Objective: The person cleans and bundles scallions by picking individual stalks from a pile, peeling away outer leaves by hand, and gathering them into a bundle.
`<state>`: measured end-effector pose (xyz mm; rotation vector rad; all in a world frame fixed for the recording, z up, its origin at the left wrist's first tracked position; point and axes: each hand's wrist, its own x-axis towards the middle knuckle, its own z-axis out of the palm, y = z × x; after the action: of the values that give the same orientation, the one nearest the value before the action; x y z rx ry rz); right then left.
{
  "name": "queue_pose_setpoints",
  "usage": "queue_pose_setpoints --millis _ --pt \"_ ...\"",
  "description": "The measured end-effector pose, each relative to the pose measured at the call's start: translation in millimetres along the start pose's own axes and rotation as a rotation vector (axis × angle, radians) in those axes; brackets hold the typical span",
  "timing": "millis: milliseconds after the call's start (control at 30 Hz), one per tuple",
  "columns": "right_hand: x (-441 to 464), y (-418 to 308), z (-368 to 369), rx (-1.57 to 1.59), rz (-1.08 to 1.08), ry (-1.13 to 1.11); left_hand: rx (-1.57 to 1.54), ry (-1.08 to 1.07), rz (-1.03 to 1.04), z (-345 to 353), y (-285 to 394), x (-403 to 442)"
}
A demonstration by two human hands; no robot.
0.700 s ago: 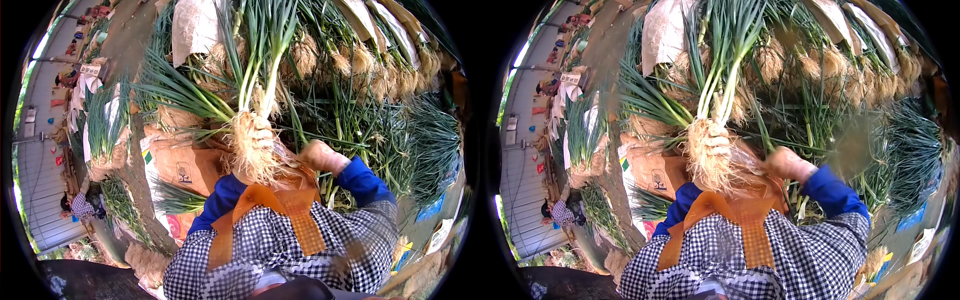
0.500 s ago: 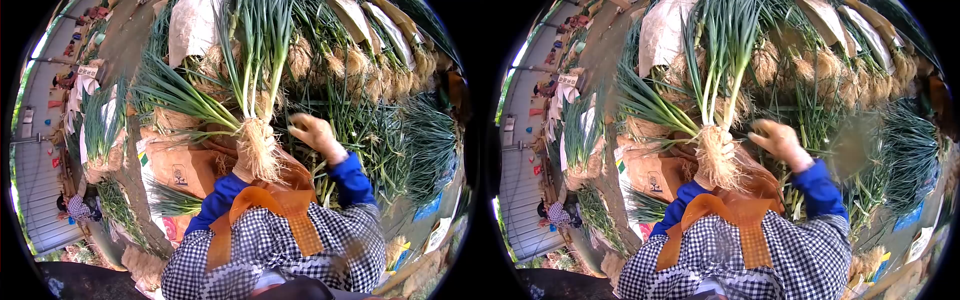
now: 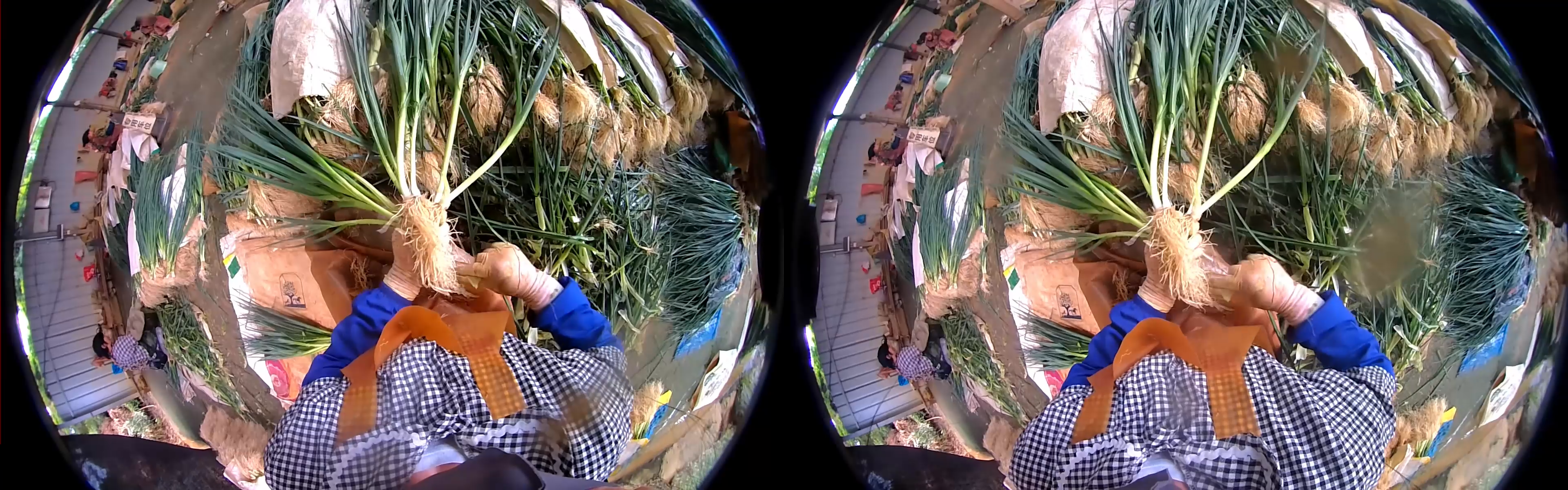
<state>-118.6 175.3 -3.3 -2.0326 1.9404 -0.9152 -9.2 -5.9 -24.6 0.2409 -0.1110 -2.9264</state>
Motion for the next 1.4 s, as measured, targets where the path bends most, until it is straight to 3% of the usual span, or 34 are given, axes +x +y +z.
queue_pose_setpoints --millis 33,67,133,167,200,267,333,367,400,500,533,600,633,667,733,800,867,933,967,1000,1067,1100,1133,1200,1233,1267,1333,1400 --pt "-11.8 11.8 -1.0 -0.065 0.166 -0.395 0.002 -0.034 -0.038 -3.2 5.6 -0.2" --pt "-19.0 28.4 3.8 -0.165 0.371 -0.623 0.101 0.094 0.075 -9.1 4.1 -0.3" --pt "1.0 29.9 -23.4 -0.022 0.435 -0.101 0.098 0.128 0.002 -9.2 6.9 -0.1" --pt "19.9 23.5 -28.0 0.238 0.462 0.283 0.066 0.097 -0.009 -9.3 4.6 0.5" --pt "42.0 8.4 -46.7 0.126 0.652 0.25 0.033 0.077 -0.022 -6.1 0.8 -3.0" --pt "67.7 8.4 -35.1 0.096 0.699 0.239 0.052 0.151 0.007 -0.5 -3.7 -5.3" --pt "67.7 21.4 16.4 0.228 0.395 0.562 0.155 0.159 -0.006 0.1 -2.8 -7.7" --pt "67.3 11.8 18.9 0.317 0.343 0.571 0.068 0.232 0.003 3.3 -2.8 -8.6" --pt "65.4 -9.1 4.6 0.755 0.523 0.439 0.114 0.363 0.02 -5.1 -0.8 -6.8" --pt "11.8 -1.2 -24.1 1.16 0.543 -0.256 -0.043 -0.036 -0.203 0.9 9.2 -3.1" --pt "-1.4 4.8 -34.3 1.256 0.551 -0.52 0.063 0.236 -0.119 9.9 9.0 -5.4" --pt "-12.8 24.0 -39.5 0.435 0.543 -0.493 0.029 0.157 -0.351 27.8 19.8 -18.1" --pt "-17.6 46.2 -23.7 0.281 0.554 -0.309 -0.108 -0.014 -0.459 16.3 22.8 -13.2" --pt "-15.7 67.7 -15.9 0.124 0.553 -0.128 0.044 -0.093 -0.451 45.0 25.0 -16.1" --pt "37.5 69.6 -38.8 0.602 0.869 0.051 0.122 -0.231 -0.37 74.5 36.0 -17.8" --pt "82.1 100.7 -28.1 0.613 0.802 0.295 0.123 -0.358 -0.235 93.3 53.7 -17.3" --pt "124.1 140.2 -10.5 0.364 0.746 0.435 0.109 -0.502 -0.093 106.5 73.1 -15.2" --pt "158.3 147.6 -6.4 0.098 0.817 0.405 0.097 -0.69 0.026 115.2 92.6 -11.8" --pt "170.4 137.3 -14.1 0.558 0.958 0.33 0.098 -0.769 0.065 118.3 98.6 -10.9" --pt "185.5 158.0 5.2 0.494 0.972 0.264 0.108 -0.808 0.109 118.1 102.9 -10.2" --pt "187.7 163.8 18.3 0.287 1.058 0.297 0.139 -0.677 0.219 108.1 100.9 -8.7" --pt "185.3 153.5 14.0 0.27 1.09 0.338 0.164 -0.43 0.263 99.3 94.4 -10.1" --pt "181.4 141.5 12.4 0.353 1.064 0.554 0.192 -0.18 0.289 90.8 87.8 -11.5" --pt "175.0 113.4 -4.0 0.163 1.035 0.686 0.051 -0.199 0.159 43.6 86.6 -12.1" --pt "175.3 103.8 -1.6 0.16 0.851 0.784 0.086 -0.16 0.147 46.8 79.0 -20.2" --pt "176.7 97.4 -1.5 0.003 0.829 0.57 0.073 -0.217 0.12 41.9 76.7 -21.4" --pt "205.2 81.5 -19.4 -0.159 0.923 -0.078 -0.005 -0.322 0.227 68.9 68.3 -26.2" --pt "221.5 94.4 -3.9 -0.306 0.922 -0.149 -0.001 -0.402 0.273 74.6 87.6 -30.2"
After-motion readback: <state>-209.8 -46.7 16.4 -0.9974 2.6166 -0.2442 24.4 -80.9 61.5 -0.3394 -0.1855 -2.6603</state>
